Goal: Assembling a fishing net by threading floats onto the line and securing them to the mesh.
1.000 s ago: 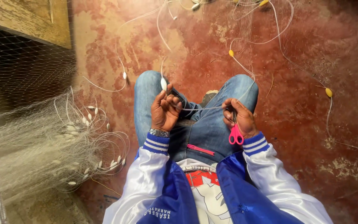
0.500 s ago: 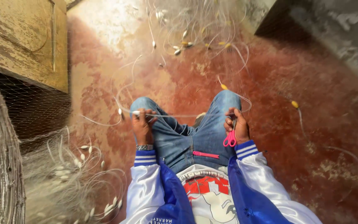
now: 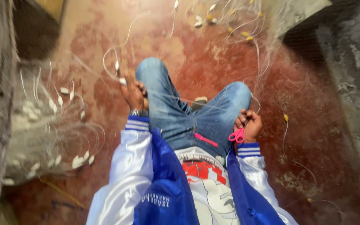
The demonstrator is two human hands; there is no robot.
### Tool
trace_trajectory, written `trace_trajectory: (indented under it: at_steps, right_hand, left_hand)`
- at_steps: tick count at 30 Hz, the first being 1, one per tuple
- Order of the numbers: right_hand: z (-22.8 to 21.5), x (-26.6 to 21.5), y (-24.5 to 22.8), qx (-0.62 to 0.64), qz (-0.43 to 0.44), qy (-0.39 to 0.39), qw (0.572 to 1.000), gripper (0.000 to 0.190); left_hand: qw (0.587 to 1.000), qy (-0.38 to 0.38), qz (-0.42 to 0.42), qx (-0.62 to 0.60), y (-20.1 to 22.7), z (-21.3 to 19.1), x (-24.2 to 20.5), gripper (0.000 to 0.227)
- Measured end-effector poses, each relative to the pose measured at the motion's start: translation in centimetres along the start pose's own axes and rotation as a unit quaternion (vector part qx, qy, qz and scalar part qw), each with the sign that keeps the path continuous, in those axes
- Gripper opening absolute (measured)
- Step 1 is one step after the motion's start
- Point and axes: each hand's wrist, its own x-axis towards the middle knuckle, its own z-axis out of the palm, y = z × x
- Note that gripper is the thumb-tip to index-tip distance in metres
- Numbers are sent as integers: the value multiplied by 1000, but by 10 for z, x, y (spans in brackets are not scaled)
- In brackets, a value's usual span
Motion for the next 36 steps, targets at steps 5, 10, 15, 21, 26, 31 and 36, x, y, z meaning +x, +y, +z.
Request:
trace_trajectory:
  at_steps: [5,10,15,21,26,31,36]
  right_hand:
    - [7,-19,3,-97,42,-7,994,19]
    - [26,-26,7,-120,73,12,990,19]
    - [33,-25,6,-127,70,26,989,20]
    - [38,-23,3,-131,68,25,989,22]
    - [41,-23,5,-136,60,19,989,25]
    - [42,-23,4,-140,53,15,989,28]
    - [44,-21,5,-146,45,9,988,31]
  left_hand:
    - [999,-34,-10,-16,-4,-14,12,48]
    - [999,-18,-30,-20,1,-15,11,43]
    - [998,-18,-42,-46,-4,-14,19,40]
    - [997,-45,-30,-58,-9,-15,22,34]
    - [997,-60,-15,-52,-12,-18,23,29]
    - [996,-62,-17,-55,-13,-18,25,27]
    - [996,-58,-29,-55,-12,-18,25,27]
